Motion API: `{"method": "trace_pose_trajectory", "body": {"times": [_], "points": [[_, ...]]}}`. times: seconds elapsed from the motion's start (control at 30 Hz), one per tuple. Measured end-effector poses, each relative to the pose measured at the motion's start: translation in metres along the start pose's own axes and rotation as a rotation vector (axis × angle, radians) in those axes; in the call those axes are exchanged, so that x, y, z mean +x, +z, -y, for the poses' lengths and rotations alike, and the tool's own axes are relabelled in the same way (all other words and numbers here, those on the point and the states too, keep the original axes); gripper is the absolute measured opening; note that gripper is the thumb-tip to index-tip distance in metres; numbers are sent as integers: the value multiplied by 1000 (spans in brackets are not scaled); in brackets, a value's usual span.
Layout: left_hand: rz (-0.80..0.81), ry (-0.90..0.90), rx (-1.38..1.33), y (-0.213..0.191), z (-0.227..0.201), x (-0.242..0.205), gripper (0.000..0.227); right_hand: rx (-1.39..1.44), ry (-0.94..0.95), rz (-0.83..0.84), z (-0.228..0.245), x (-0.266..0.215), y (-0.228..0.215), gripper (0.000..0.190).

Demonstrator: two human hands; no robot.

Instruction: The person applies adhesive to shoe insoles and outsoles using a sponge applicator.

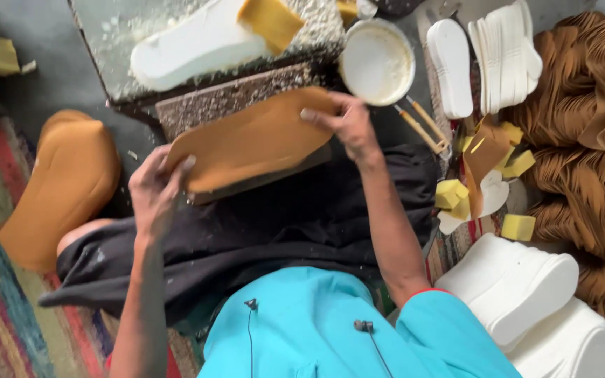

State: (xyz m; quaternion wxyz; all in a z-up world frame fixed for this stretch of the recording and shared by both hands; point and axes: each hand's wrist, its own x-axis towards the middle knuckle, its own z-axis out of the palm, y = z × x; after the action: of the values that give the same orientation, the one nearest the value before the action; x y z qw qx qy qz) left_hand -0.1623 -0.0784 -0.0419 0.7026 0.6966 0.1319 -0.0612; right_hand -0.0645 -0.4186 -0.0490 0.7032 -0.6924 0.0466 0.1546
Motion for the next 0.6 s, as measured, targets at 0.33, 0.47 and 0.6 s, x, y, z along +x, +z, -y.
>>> {"method": "trace_pose_trajectory", "body": {"times": [0.33, 0.47, 0.6], "points": [[-75, 101, -157, -3, 30, -6, 25, -97, -185, -186, -7, -6, 12, 22], [-93, 98, -136, -1, 34, -1, 25, -187, -174, -188, -6, -7, 9, 21], [-105, 82, -138, 1, 49, -8, 25, -185, -180, -172, -12, -7, 3, 21]]}}
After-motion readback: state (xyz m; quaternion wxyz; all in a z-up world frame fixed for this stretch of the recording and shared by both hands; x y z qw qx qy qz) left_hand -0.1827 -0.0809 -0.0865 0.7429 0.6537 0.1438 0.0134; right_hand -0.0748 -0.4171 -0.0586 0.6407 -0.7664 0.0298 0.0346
